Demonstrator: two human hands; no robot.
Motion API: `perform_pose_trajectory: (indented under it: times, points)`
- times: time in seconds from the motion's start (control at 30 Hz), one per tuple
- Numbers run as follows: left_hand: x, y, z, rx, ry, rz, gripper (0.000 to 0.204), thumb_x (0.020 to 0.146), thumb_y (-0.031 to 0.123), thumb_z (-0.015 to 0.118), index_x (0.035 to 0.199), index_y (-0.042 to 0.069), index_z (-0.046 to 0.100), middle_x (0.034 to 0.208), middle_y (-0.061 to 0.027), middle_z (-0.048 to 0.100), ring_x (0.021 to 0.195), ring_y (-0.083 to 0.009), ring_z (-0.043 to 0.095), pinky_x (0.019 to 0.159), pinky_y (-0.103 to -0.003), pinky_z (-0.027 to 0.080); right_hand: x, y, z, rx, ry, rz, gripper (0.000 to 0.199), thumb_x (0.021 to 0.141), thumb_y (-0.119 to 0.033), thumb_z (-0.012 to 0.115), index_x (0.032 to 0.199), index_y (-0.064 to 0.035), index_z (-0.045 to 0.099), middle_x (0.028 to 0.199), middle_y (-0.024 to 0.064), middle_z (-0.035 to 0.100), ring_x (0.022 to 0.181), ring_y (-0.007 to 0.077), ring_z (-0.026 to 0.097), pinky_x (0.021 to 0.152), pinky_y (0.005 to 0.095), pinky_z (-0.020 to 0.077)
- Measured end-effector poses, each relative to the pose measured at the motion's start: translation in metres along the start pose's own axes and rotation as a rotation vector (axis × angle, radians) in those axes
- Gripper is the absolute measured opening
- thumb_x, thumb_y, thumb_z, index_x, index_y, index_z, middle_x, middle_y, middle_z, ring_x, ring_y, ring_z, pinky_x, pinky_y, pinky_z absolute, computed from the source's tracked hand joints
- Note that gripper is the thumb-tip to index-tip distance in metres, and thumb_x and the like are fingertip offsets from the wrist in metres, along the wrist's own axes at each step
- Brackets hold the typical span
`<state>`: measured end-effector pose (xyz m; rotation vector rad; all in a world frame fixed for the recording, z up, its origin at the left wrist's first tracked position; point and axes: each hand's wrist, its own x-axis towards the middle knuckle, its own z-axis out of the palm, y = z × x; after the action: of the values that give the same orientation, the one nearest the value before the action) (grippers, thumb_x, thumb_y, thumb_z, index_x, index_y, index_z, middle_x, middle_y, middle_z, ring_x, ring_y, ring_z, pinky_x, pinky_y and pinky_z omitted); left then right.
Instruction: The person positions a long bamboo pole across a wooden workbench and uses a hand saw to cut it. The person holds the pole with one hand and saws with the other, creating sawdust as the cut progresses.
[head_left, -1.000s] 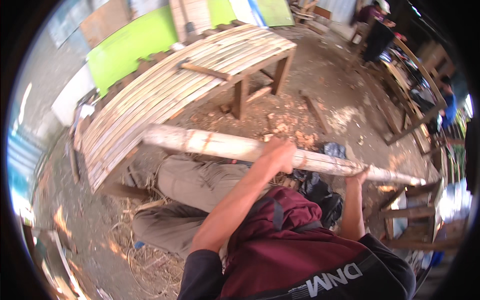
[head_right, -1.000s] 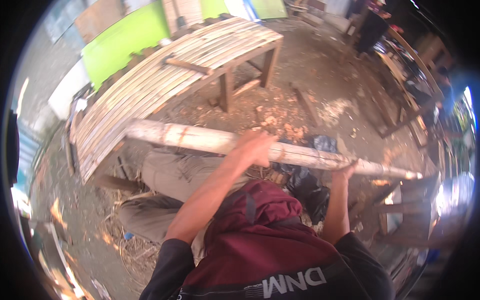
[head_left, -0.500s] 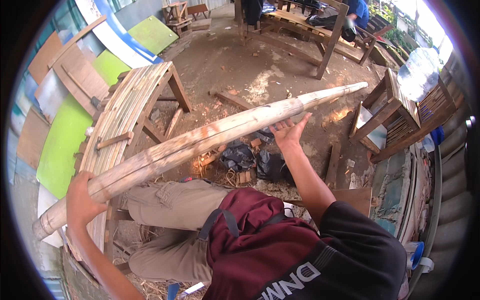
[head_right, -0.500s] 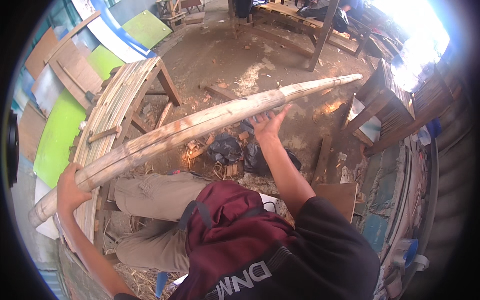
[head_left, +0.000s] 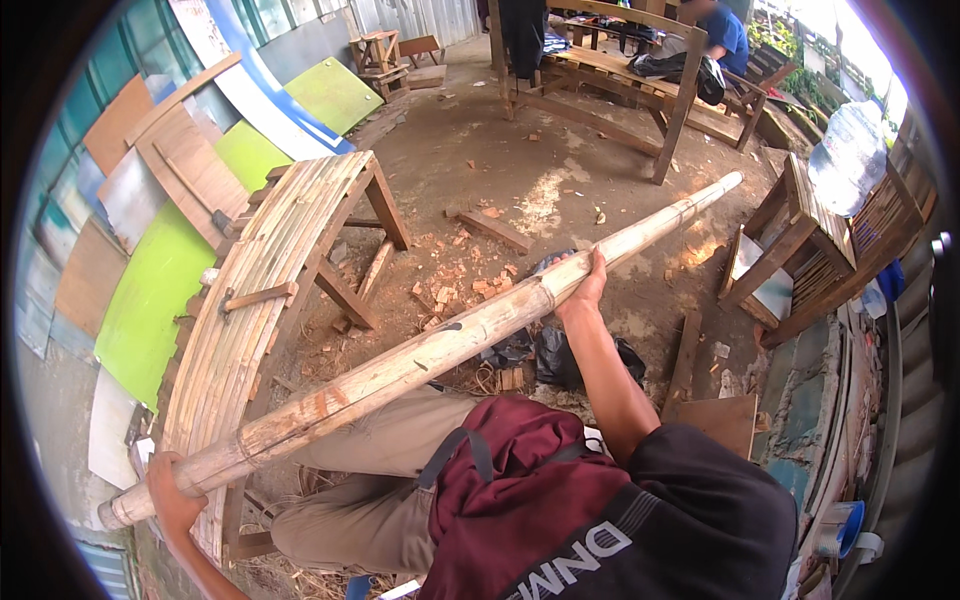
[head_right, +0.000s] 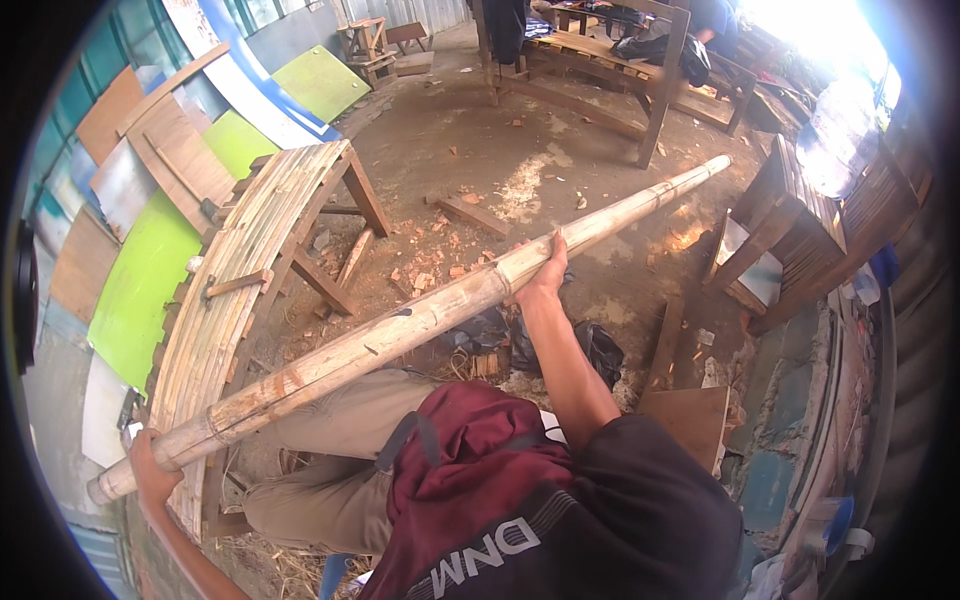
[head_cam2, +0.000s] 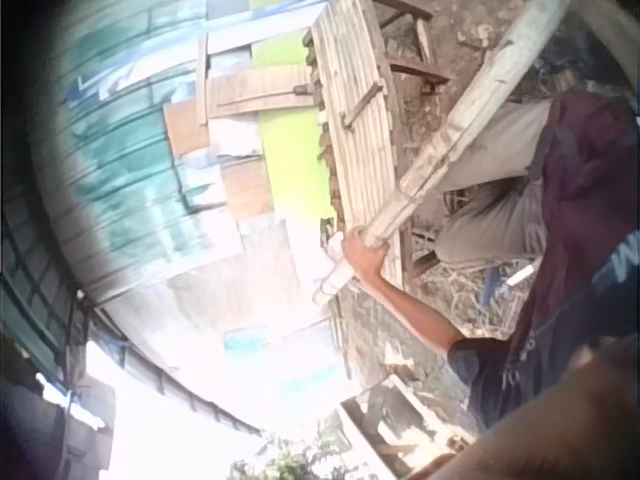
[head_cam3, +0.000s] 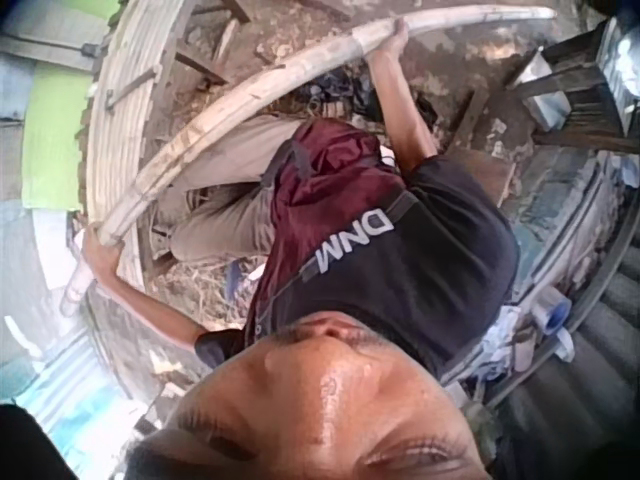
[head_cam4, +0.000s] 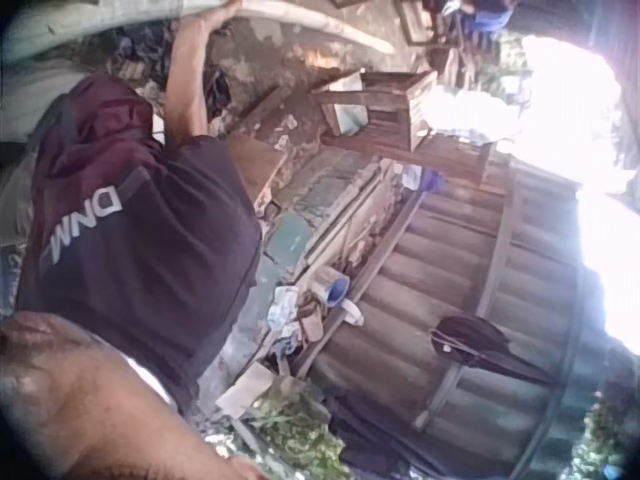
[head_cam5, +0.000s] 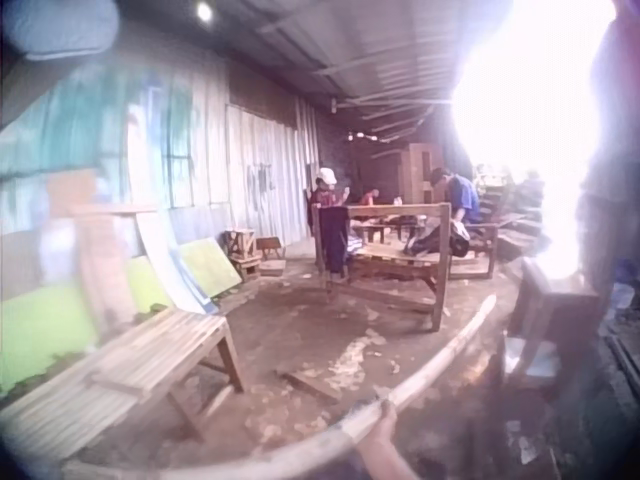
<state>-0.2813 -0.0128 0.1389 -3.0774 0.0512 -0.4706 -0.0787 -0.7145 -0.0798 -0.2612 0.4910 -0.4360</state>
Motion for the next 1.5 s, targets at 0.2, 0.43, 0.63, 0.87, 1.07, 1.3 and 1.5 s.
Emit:
perform_pose_trajectory:
  times: [0.2,0.43,0.63,0.87,1.07,1.3,1.5]
  points:
    - [-0.020,-0.030,0.006,-0.034,0.075,-0.063,0.070,0.043,0.001,0.076,0.109,0.008,0.052,0.111,-0.0187,0.055,0.117,-0.0438,0.049,0.105,-0.050,0.037,-0.047,-0.019,0.067,0.022,-0.142,-0.078,0.070,0.089,-0.064,0.060,0.119,-0.0023,0.047,0.096,0.0121,0.057,0.087,0.0274,0.060,0.078,0.0461,0.0531]
    - [-0.049,-0.029,0.006,-0.124,0.241,-0.222,0.072,0.044,-0.006,0.078,0.109,0.009,0.052,0.111,-0.0158,0.055,0.117,-0.0421,0.050,0.103,-0.048,0.040,-0.101,-0.020,0.149,0.043,-0.407,-0.113,0.057,0.093,-0.054,0.056,0.119,-0.0047,0.044,0.100,0.0120,0.053,0.088,0.0260,0.057,0.082,0.0417,0.0500]
    - [-0.082,-0.048,-0.003,-0.121,0.423,-0.311,0.070,0.046,-0.005,0.081,0.109,0.009,0.052,0.110,-0.0136,0.054,0.113,-0.0403,0.051,0.099,-0.046,0.042,-0.155,-0.001,0.236,0.052,-0.617,-0.058,0.058,0.093,-0.051,0.062,0.124,-0.0054,0.043,0.103,0.0120,0.056,0.093,0.0262,0.058,0.088,0.0434,0.0512]
    - [-0.160,-0.056,0.022,-0.078,0.601,-0.572,0.074,0.050,-0.001,0.082,0.119,0.007,0.054,0.116,-0.0180,0.057,0.117,-0.0426,0.052,0.102,-0.049,0.042,-0.210,0.046,0.329,0.050,-0.904,0.031,0.058,0.094,-0.049,0.064,0.128,-0.0066,0.045,0.109,0.0129,0.057,0.099,0.0271,0.059,0.092,0.0462,0.0502]
    - [-0.236,-0.044,0.044,-0.051,0.695,-0.793,0.073,0.053,0.007,0.085,0.119,0.007,0.055,0.117,-0.0180,0.058,0.115,-0.0424,0.052,0.102,-0.049,0.041,-0.264,0.102,0.403,-0.025,-1.055,0.159,0.063,0.094,-0.051,0.065,0.133,-0.0058,0.045,0.114,0.0147,0.055,0.101,0.0285,0.059,0.092,0.0468,0.0515]
    - [-0.257,0.031,0.063,-0.120,0.752,-0.994,0.111,0.055,0.024,0.094,0.149,0.012,0.037,0.148,-0.0179,0.043,0.141,-0.0403,0.037,0.118,-0.058,0.021,-0.320,0.186,0.451,-0.050,-1.226,0.317,0.061,0.093,-0.049,0.066,0.130,-0.0037,0.047,0.108,0.0151,0.057,0.096,0.0290,0.061,0.086,0.0452,0.0531]
    - [-0.231,0.090,0.037,0.203,0.831,-0.859,0.125,0.058,0.051,0.094,0.156,0.010,0.028,0.160,-0.0188,0.030,0.152,-0.0394,0.022,0.122,-0.064,0.005,-0.388,0.273,0.468,-0.026,-1.406,0.506,0.049,0.094,-0.044,0.067,0.122,-0.0059,0.052,0.100,0.0139,0.059,0.087,0.0282,0.063,0.079,0.0431,0.0559]
